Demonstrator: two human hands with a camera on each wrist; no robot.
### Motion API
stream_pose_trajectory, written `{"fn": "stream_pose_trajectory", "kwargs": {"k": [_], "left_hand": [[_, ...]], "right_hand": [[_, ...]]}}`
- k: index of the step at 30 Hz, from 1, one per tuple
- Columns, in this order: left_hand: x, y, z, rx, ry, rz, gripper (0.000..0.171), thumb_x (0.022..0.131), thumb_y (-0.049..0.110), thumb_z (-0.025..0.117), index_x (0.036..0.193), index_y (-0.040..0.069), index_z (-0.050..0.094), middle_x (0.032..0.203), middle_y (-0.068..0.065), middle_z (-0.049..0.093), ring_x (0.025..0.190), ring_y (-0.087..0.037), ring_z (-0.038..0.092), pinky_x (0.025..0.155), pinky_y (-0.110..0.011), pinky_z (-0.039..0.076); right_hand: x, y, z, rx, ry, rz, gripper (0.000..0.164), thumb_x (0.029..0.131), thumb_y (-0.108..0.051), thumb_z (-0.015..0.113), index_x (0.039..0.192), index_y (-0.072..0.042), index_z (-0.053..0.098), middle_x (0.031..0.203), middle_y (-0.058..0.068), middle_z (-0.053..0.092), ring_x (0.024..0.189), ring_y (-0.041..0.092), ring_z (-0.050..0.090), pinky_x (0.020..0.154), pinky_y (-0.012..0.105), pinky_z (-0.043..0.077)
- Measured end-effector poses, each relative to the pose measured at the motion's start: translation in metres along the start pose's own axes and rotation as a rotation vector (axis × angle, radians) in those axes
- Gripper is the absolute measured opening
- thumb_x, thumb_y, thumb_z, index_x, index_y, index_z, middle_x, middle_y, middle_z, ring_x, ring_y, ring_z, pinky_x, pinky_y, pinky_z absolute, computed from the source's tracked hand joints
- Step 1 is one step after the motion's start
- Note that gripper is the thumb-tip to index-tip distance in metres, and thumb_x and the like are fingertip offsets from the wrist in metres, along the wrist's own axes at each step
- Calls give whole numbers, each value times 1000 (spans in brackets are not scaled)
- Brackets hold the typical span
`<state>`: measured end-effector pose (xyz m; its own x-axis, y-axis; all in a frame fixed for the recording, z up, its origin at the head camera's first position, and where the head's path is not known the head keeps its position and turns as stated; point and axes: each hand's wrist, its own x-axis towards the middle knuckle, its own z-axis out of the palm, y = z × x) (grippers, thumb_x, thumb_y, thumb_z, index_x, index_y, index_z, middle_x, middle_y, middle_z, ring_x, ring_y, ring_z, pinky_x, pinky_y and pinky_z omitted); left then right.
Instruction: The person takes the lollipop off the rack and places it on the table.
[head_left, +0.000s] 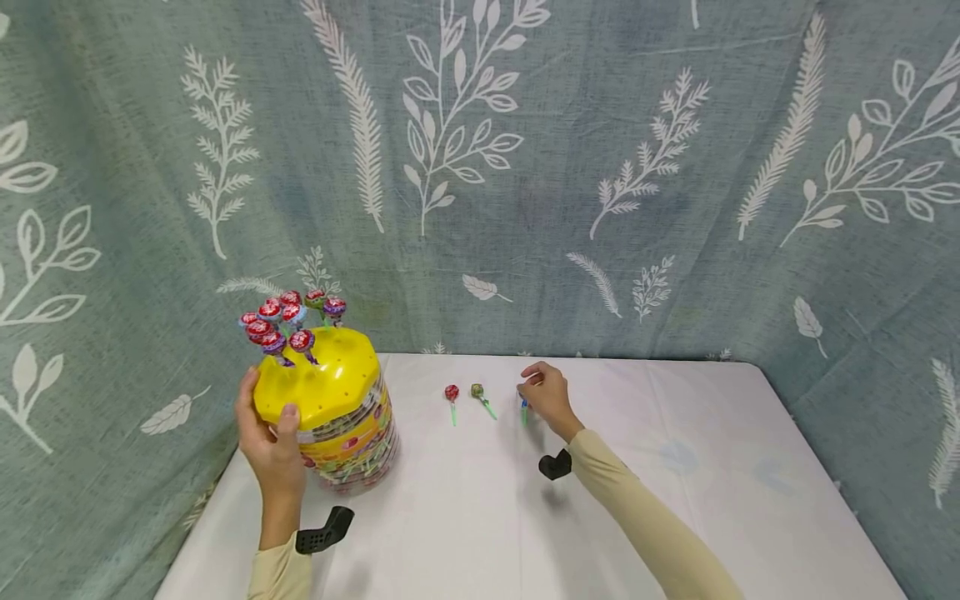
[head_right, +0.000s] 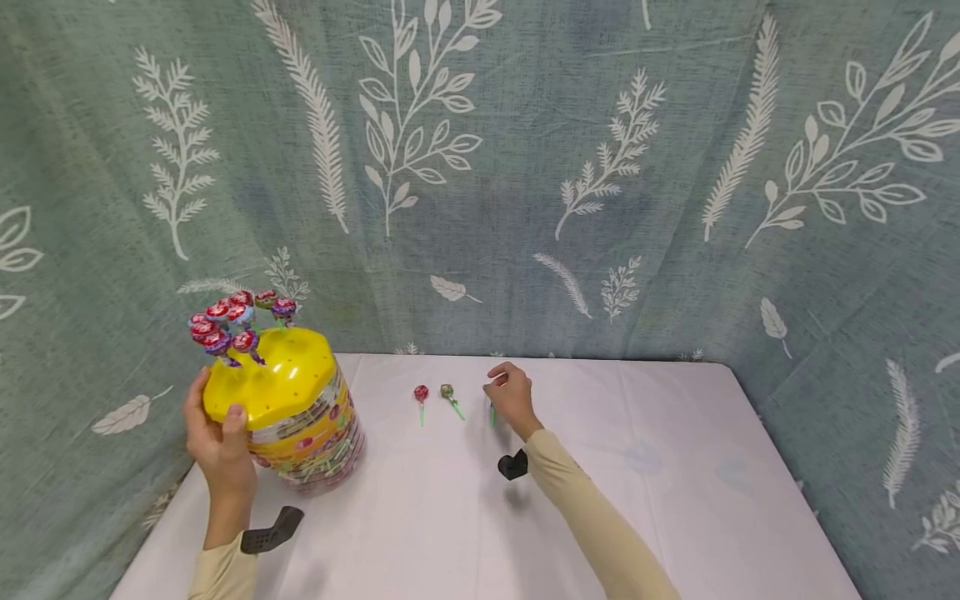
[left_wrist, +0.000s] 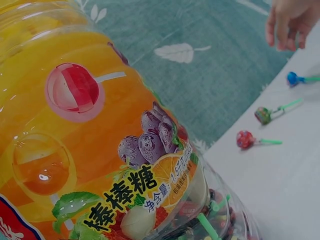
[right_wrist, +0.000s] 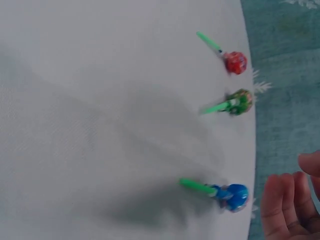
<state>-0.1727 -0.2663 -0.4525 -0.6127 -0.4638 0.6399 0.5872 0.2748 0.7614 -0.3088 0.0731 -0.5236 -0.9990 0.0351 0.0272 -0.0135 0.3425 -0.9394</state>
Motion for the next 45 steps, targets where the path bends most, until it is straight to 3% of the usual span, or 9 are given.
{"fn": "stream_pose_trajectory", "kwargs": {"k": [5, 12, 16, 20, 26, 33, 39, 45], "left_hand": [[-1, 15, 3, 11, 0, 0, 62, 85, 10, 50, 144, 2, 33, 138, -12, 43, 112, -20, 46, 92, -21, 41], [-3, -6, -3, 28, 7, -18, 64, 85, 11, 50, 146, 7, 33, 140, -9, 41, 114, -20, 45, 93, -20, 40], [-4, 5, 2, 21, 0, -19, 64, 85, 12, 51, 146, 7, 33, 140, -9, 42, 115, -20, 45, 94, -21, 40], [-4, 16, 8, 20, -6, -23, 64, 85, 11, 50, 145, 4, 33, 140, -10, 42, 116, -20, 45, 94, -20, 40], [-4, 19, 8, 40, 2, -45, 65, 84, 11, 50, 146, 5, 33, 140, -9, 43, 117, -19, 46, 95, -20, 40], [-4, 6, 1, 25, 6, -50, 65, 84, 12, 52, 147, 11, 34, 141, -7, 42, 119, -21, 44, 96, -21, 39], [-4, -10, -6, 21, 24, -51, 66, 84, 13, 53, 147, 16, 35, 142, -5, 41, 120, -23, 43, 96, -21, 39], [-4, -14, -9, 13, 30, -47, 66, 84, 12, 53, 147, 14, 34, 142, -7, 41, 120, -23, 43, 95, -21, 40]], "right_hand": [[-1, -16, 2, 26, -38, -24, 18, 82, -2, 66, 99, 2, 62, 80, 12, 58, 71, 39, 60, 65, 50, 52], [-4, -38, 4, 85, -88, -95, 13, 83, -4, 67, 96, -4, 64, 81, 11, 60, 67, 29, 60, 64, 48, 53], [-7, -55, 3, 124, -110, -148, 15, 84, -5, 66, 98, -2, 64, 82, 11, 61, 67, 20, 59, 60, 41, 54], [-11, -74, 4, 158, -115, -194, 15, 85, -4, 66, 99, -1, 63, 82, 11, 61, 71, 27, 61, 62, 41, 54], [-24, -110, 8, 213, -169, -259, 14, 86, 0, 64, 99, -2, 63, 86, 14, 61, 79, 34, 62, 65, 41, 54], [-51, -162, 4, 210, -243, -373, 18, 86, 2, 61, 103, 7, 59, 95, 26, 60, 84, 39, 61, 68, 41, 54], [-60, -184, 8, 238, -268, -459, 18, 86, 4, 62, 103, 9, 58, 95, 28, 59, 84, 43, 59, 70, 49, 52], [-65, -198, 14, 263, -282, -495, 18, 86, 4, 62, 103, 8, 59, 94, 26, 60, 83, 41, 60, 68, 44, 53]]}}
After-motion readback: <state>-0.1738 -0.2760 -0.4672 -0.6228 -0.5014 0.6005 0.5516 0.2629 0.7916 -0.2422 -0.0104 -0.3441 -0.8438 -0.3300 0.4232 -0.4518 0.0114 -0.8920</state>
